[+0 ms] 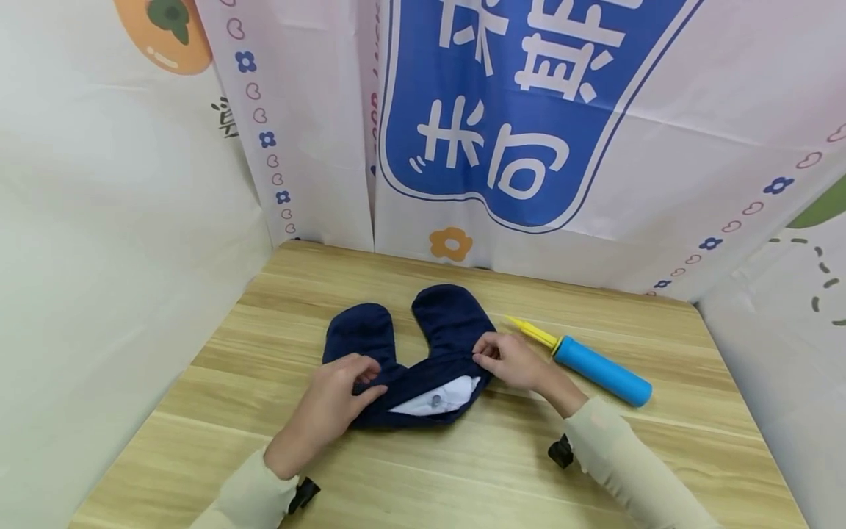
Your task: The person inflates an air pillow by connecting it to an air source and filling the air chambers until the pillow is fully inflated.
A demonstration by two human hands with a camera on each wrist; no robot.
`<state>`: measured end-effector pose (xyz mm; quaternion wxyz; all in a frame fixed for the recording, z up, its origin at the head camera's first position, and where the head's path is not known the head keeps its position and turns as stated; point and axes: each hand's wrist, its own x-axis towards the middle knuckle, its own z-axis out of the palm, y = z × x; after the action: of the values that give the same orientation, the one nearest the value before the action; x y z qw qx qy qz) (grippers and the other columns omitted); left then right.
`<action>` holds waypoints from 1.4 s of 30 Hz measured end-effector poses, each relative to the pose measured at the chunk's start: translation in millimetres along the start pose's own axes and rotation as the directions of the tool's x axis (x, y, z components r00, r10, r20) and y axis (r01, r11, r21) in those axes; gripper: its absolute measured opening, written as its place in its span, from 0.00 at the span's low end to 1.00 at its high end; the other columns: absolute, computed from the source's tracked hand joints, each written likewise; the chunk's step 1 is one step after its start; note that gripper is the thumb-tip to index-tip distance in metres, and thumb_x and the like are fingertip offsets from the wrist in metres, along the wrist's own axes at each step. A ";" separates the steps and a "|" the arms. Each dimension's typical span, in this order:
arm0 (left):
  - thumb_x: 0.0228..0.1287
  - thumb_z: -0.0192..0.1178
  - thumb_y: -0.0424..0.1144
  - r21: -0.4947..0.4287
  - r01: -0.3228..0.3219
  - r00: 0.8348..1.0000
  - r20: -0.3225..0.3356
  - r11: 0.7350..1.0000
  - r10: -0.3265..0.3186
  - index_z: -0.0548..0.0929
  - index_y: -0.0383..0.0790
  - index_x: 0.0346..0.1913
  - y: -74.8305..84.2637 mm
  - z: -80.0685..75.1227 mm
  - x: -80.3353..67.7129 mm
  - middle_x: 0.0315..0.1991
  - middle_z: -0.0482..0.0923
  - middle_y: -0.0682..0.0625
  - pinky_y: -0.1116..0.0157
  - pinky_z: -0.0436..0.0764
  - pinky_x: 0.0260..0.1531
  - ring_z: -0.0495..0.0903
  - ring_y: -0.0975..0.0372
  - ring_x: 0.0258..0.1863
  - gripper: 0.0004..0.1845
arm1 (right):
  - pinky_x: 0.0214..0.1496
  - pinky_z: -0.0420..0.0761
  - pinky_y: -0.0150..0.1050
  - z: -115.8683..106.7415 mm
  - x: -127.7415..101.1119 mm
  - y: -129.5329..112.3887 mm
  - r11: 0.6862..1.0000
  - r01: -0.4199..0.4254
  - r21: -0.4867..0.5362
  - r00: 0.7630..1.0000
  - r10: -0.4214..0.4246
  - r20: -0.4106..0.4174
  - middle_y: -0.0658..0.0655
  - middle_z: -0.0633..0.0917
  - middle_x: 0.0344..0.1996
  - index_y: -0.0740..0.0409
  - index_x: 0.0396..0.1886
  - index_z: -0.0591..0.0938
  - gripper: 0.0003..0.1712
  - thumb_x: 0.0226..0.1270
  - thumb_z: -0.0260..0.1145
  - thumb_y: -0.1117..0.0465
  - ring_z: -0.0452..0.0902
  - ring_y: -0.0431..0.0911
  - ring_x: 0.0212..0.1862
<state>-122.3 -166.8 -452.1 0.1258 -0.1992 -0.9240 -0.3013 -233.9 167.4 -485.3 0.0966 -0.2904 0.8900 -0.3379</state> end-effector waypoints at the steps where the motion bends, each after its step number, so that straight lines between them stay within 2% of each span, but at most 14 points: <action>1: 0.56 0.81 0.34 -0.004 -0.077 0.997 -0.002 0.997 0.077 0.89 0.40 0.41 7.3 -0.3 3.2 0.37 0.88 0.51 0.66 0.87 0.39 0.86 0.64 0.36 0.12 | 0.39 0.82 0.32 -0.1 -0.6 0.9 1.000 -0.008 0.018 1.000 0.008 -0.011 0.48 0.89 0.34 0.53 0.43 0.86 0.03 0.77 0.68 0.59 0.81 0.36 0.35; 3: 0.60 0.78 0.34 -0.048 -0.193 0.979 0.055 0.980 0.195 0.89 0.40 0.44 19.6 2.4 10.7 0.40 0.89 0.51 0.66 0.88 0.42 0.88 0.63 0.39 0.11 | 0.39 0.82 0.32 -0.6 -1.9 1.8 0.999 -0.018 0.039 0.999 0.019 -0.034 0.49 0.89 0.34 0.53 0.42 0.86 0.03 0.75 0.70 0.59 0.81 0.36 0.35; 4: 0.62 0.77 0.33 -0.081 -0.229 0.967 0.097 0.970 0.237 0.89 0.40 0.45 23.9 5.4 14.6 0.41 0.90 0.51 0.66 0.88 0.43 0.88 0.63 0.41 0.10 | 0.39 0.83 0.32 -0.8 -2.5 1.8 0.999 -0.017 0.041 0.999 0.019 -0.043 0.49 0.89 0.34 0.53 0.42 0.86 0.03 0.75 0.70 0.59 0.81 0.36 0.35; 6: 0.67 0.73 0.34 -0.139 -0.254 0.943 0.185 0.957 0.277 0.89 0.40 0.49 27.1 14.5 20.7 0.44 0.90 0.50 0.65 0.88 0.46 0.88 0.63 0.44 0.10 | 0.39 0.83 0.32 -1.0 -3.8 0.0 0.999 -0.015 0.028 0.998 0.016 -0.052 0.49 0.89 0.34 0.53 0.41 0.86 0.03 0.74 0.71 0.60 0.82 0.37 0.34; 8: 0.69 0.71 0.34 -0.161 -0.229 0.931 0.254 0.960 0.264 0.88 0.40 0.52 24.6 25.0 24.6 0.47 0.89 0.50 0.65 0.87 0.48 0.87 0.62 0.47 0.11 | 0.40 0.83 0.32 -1.2 -5.3 -4.0 1.000 -0.002 -0.002 0.999 0.002 -0.054 0.49 0.89 0.34 0.54 0.41 0.86 0.03 0.73 0.72 0.60 0.83 0.37 0.35; 11: 0.68 0.72 0.34 -0.173 -0.193 0.938 0.255 0.966 0.233 0.87 0.40 0.55 15.5 37.4 28.2 0.48 0.88 0.51 0.65 0.87 0.49 0.86 0.63 0.47 0.14 | 0.42 0.85 0.34 -3.6 -9.5 -13.4 0.996 0.036 -0.086 0.997 -0.041 -0.062 0.51 0.90 0.36 0.55 0.43 0.87 0.05 0.72 0.73 0.61 0.86 0.40 0.38; 14: 0.66 0.74 0.33 -0.196 -0.156 0.953 0.227 0.968 0.199 0.86 0.39 0.55 9.0 42.1 31.1 0.47 0.87 0.51 0.66 0.87 0.48 0.85 0.64 0.45 0.16 | 0.45 0.87 0.38 -7.4 -17.1 -26.2 0.972 0.097 -0.216 0.988 -0.121 -0.100 0.51 0.91 0.40 0.57 0.47 0.88 0.10 0.71 0.74 0.60 0.87 0.42 0.41; 18: 0.64 0.74 0.32 -0.223 -0.152 0.956 0.214 0.963 0.200 0.86 0.38 0.55 5.0 42.5 34.5 0.48 0.87 0.50 0.66 0.87 0.47 0.86 0.63 0.45 0.17 | 0.46 0.88 0.40 -8.6 -28.2 -50.8 0.918 0.223 -0.327 0.948 -0.283 -0.147 0.52 0.91 0.40 0.58 0.47 0.88 0.13 0.67 0.78 0.59 0.87 0.43 0.42; 22: 0.65 0.74 0.32 -0.234 -0.151 0.952 0.227 0.961 0.205 0.86 0.37 0.55 4.6 41.0 36.9 0.49 0.88 0.48 0.65 0.87 0.48 0.86 0.62 0.46 0.17 | 0.43 0.87 0.35 4.0 -36.0 -71.4 0.857 0.363 -0.366 0.904 -0.419 -0.086 0.51 0.90 0.39 0.57 0.45 0.88 0.12 0.66 0.78 0.58 0.85 0.41 0.40; 24: 0.66 0.73 0.32 -0.242 -0.144 0.951 0.236 0.960 0.202 0.85 0.37 0.55 5.0 40.5 37.6 0.49 0.88 0.48 0.64 0.87 0.48 0.86 0.62 0.46 0.16 | 0.43 0.85 0.32 14.7 -38.4 -75.7 0.829 0.398 -0.392 0.894 -0.447 -0.038 0.50 0.90 0.39 0.57 0.45 0.88 0.13 0.66 0.78 0.56 0.83 0.40 0.41; 28: 0.67 0.72 0.32 -0.257 -0.136 0.947 0.251 0.957 0.202 0.85 0.38 0.55 5.2 41.2 38.4 0.49 0.88 0.49 0.65 0.87 0.48 0.86 0.62 0.45 0.15 | 0.43 0.83 0.31 34.3 -39.9 -76.6 0.785 0.414 -0.461 0.885 -0.465 0.002 0.49 0.89 0.39 0.56 0.46 0.88 0.16 0.63 0.81 0.55 0.81 0.39 0.40; 34: 0.67 0.72 0.32 -0.246 -0.129 0.944 0.265 0.961 0.195 0.85 0.40 0.55 5.8 41.2 39.0 0.49 0.88 0.50 0.66 0.87 0.48 0.86 0.63 0.45 0.15 | 0.44 0.83 0.33 52.6 -36.3 -73.9 0.698 0.408 -0.588 0.854 -0.519 -0.023 0.48 0.88 0.37 0.54 0.43 0.88 0.16 0.60 0.83 0.54 0.81 0.40 0.38; 38: 0.67 0.72 0.32 -0.244 -0.130 0.944 0.267 0.961 0.195 0.85 0.40 0.54 5.5 41.6 38.9 0.49 0.88 0.50 0.65 0.87 0.48 0.86 0.63 0.45 0.15 | 0.42 0.81 0.34 59.9 -32.1 -73.7 0.666 0.396 -0.632 0.842 -0.538 -0.040 0.47 0.87 0.35 0.53 0.40 0.87 0.13 0.62 0.81 0.54 0.80 0.40 0.37; 42: 0.67 0.72 0.31 -0.247 -0.140 0.940 0.272 0.959 0.207 0.85 0.41 0.54 5.1 42.4 38.6 0.49 0.87 0.50 0.65 0.87 0.49 0.86 0.62 0.46 0.15 | 0.39 0.81 0.34 64.1 -29.1 -74.5 0.662 0.393 -0.638 0.836 -0.547 -0.052 0.48 0.87 0.33 0.52 0.38 0.87 0.11 0.62 0.81 0.56 0.80 0.40 0.35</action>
<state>-159.1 -126.0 -469.3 -0.0105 -0.3359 -0.8711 -0.3581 -153.0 104.5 -485.3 -0.2005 -0.4840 0.8479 -0.0821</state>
